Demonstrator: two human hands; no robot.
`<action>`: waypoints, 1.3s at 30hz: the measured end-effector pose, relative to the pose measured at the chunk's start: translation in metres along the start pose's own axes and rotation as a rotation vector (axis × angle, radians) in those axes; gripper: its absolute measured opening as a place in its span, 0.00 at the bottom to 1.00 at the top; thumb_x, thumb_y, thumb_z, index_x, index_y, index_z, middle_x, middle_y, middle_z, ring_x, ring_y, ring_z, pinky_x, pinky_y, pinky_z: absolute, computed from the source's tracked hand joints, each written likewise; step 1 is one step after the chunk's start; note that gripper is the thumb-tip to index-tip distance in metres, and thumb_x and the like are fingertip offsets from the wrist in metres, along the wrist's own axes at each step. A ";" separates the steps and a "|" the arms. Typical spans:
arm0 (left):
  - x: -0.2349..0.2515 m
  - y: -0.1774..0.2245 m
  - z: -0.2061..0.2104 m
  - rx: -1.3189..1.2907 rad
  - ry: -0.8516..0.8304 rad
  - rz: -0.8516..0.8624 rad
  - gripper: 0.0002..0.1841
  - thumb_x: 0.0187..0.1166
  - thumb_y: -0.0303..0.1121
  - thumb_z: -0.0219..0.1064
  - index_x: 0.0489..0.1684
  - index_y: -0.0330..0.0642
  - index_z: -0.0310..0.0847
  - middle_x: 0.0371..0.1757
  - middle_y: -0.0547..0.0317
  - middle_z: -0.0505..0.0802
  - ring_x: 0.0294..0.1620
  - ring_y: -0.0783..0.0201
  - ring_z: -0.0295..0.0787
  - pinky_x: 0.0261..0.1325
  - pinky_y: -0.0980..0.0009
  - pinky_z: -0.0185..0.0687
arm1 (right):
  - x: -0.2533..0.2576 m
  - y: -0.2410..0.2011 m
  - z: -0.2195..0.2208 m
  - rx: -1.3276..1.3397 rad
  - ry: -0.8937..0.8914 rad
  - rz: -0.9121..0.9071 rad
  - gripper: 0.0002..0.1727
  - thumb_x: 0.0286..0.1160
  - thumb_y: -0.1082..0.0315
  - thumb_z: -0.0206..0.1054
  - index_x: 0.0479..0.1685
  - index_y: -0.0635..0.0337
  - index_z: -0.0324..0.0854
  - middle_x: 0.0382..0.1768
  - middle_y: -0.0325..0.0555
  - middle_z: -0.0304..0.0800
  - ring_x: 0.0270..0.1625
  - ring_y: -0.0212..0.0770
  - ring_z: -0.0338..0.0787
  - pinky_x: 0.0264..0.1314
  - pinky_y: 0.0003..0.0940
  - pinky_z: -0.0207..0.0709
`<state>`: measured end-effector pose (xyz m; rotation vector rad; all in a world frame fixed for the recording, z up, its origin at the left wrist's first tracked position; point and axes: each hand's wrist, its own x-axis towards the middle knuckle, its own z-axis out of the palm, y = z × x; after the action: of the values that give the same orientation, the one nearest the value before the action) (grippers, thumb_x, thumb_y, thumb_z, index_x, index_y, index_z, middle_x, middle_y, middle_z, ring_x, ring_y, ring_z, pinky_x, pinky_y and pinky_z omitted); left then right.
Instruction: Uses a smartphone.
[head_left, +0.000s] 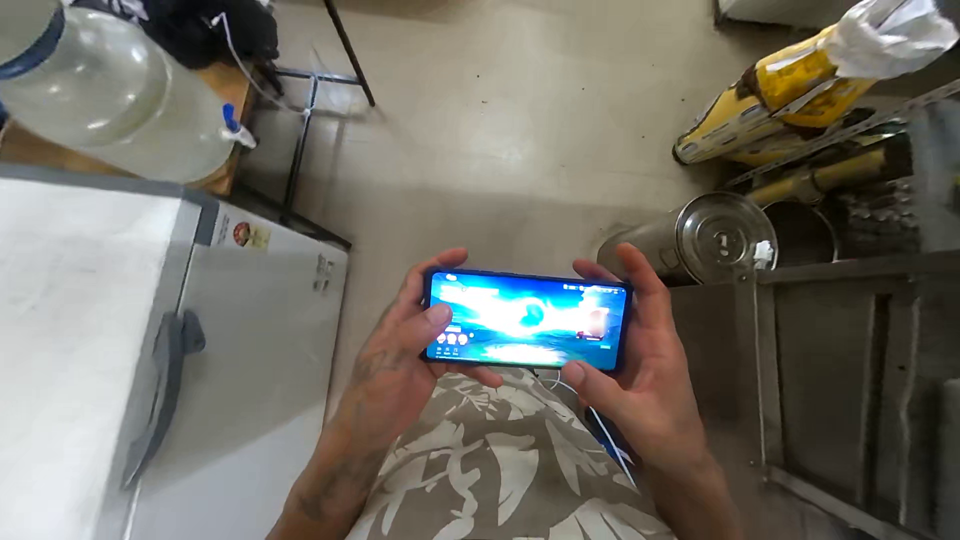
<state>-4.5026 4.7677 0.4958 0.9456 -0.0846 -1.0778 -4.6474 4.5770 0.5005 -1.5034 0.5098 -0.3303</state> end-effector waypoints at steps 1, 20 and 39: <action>0.017 0.014 0.002 0.029 0.022 -0.021 0.14 0.86 0.35 0.58 0.28 0.50 0.86 0.25 0.69 0.86 0.24 0.76 0.82 0.31 0.82 0.81 | 0.018 -0.004 0.001 -0.014 0.022 0.001 0.58 0.59 0.60 0.81 0.93 0.33 0.45 0.80 0.39 0.69 0.62 0.41 0.89 0.43 0.35 0.93; 0.319 0.143 0.006 0.108 -0.185 -0.033 0.10 0.81 0.41 0.66 0.33 0.49 0.89 0.29 0.67 0.88 0.28 0.75 0.86 0.33 0.79 0.85 | 0.292 -0.021 -0.060 0.249 0.198 -0.030 0.51 0.65 0.61 0.76 0.92 0.35 0.48 0.80 0.42 0.72 0.29 0.36 0.86 0.14 0.26 0.79; 0.599 0.216 0.098 0.025 -0.236 0.038 0.15 0.80 0.48 0.69 0.47 0.46 0.88 0.39 0.59 0.92 0.36 0.63 0.94 0.38 0.62 0.95 | 0.581 -0.045 -0.222 0.470 -0.004 -0.018 0.37 0.81 0.32 0.55 0.84 0.39 0.61 0.54 0.49 0.88 0.26 0.38 0.92 0.11 0.31 0.84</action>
<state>-4.0924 4.2717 0.4846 0.8331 -0.3098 -1.1520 -4.2612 4.0876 0.4792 -1.0523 0.3825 -0.4284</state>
